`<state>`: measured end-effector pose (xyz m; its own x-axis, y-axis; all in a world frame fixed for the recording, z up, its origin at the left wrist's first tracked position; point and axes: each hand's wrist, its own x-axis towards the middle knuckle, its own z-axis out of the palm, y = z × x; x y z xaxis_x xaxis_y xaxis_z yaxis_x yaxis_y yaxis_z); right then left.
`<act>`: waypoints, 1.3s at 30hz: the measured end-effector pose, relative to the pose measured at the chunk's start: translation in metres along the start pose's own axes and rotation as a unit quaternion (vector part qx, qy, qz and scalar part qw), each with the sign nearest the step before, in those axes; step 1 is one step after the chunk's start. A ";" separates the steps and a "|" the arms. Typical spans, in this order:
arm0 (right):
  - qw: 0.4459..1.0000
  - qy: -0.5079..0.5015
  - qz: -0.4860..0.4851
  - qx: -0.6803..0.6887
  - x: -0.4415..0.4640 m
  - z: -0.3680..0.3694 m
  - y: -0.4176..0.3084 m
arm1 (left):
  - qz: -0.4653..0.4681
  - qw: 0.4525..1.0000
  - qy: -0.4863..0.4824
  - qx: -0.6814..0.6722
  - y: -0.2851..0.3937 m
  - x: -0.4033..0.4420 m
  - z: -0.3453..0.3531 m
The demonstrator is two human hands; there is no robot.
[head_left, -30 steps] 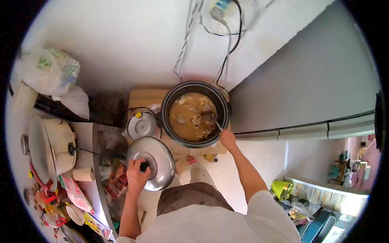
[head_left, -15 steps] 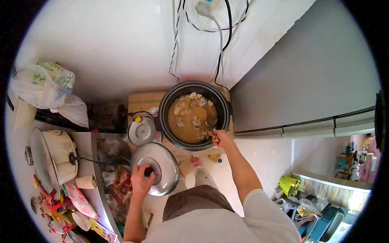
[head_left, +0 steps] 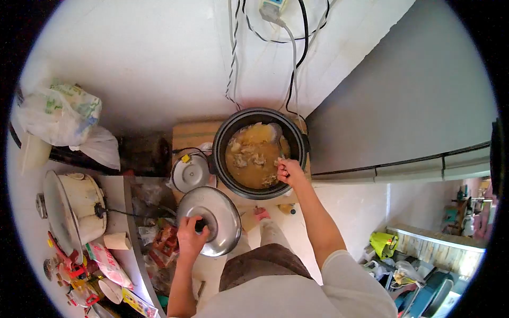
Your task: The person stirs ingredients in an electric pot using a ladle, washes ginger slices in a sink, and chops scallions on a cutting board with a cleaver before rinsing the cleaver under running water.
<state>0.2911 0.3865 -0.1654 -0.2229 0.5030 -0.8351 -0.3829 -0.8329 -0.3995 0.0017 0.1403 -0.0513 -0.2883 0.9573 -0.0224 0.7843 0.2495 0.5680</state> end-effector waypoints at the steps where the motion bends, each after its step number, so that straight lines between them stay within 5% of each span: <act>1: 0.993 0.036 -0.046 -0.103 0.007 0.001 0.000 | -0.001 1.000 -0.001 0.000 0.000 0.001 0.001; 4: 0.840 0.163 -0.161 -0.492 0.016 0.005 0.002 | -0.004 1.000 -0.012 -0.002 -0.002 0.005 0.004; 7: 0.650 0.196 -0.269 -0.683 0.033 -0.017 0.018 | 0.007 1.000 -0.020 -0.002 -0.001 0.013 0.008; 16: 0.733 0.166 -0.291 -0.592 -0.029 -0.027 0.034 | 0.069 0.997 -0.018 0.018 0.014 0.069 0.024; 19: 0.725 0.183 -0.354 -0.561 -0.057 -0.032 0.048 | 0.073 0.997 -0.001 0.013 0.023 0.094 0.027; 22: 0.716 0.167 -0.297 -0.609 -0.037 -0.069 0.067 | 0.088 0.996 -0.010 0.001 -0.001 0.118 0.054; 25: 0.770 0.178 -0.310 -0.529 -0.046 -0.077 0.078 | 0.097 0.995 -0.001 0.007 0.003 0.139 0.069; 29: 0.755 0.118 -0.408 -0.500 -0.033 -0.102 0.088 | 0.123 0.992 0.000 0.020 0.037 0.144 0.061; 31: 0.809 0.147 -0.323 -0.469 -0.049 -0.098 0.089 | 0.069 0.997 -0.034 0.012 0.041 0.124 0.057; 34: 0.746 0.167 -0.369 -0.529 -0.068 -0.088 0.075 | 0.029 0.994 -0.087 0.052 0.023 0.099 0.055; 36: 0.788 0.101 -0.279 -0.540 -0.038 -0.107 0.072 | 0.018 0.996 -0.060 0.062 0.013 0.075 0.038; 38: 0.809 0.148 -0.249 -0.511 -0.011 -0.108 0.087 | -0.011 0.996 -0.034 0.078 -0.004 0.044 0.016; 39: 0.863 0.149 -0.239 -0.420 -0.029 -0.077 0.081 | -0.030 0.995 -0.019 0.093 -0.014 0.028 0.003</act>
<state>0.3357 0.2864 -0.2024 0.0692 0.8577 -0.5095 0.4449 -0.4837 -0.7538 -0.0153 0.1640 -0.0625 -0.3188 0.9440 -0.0847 0.8554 0.3250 0.4032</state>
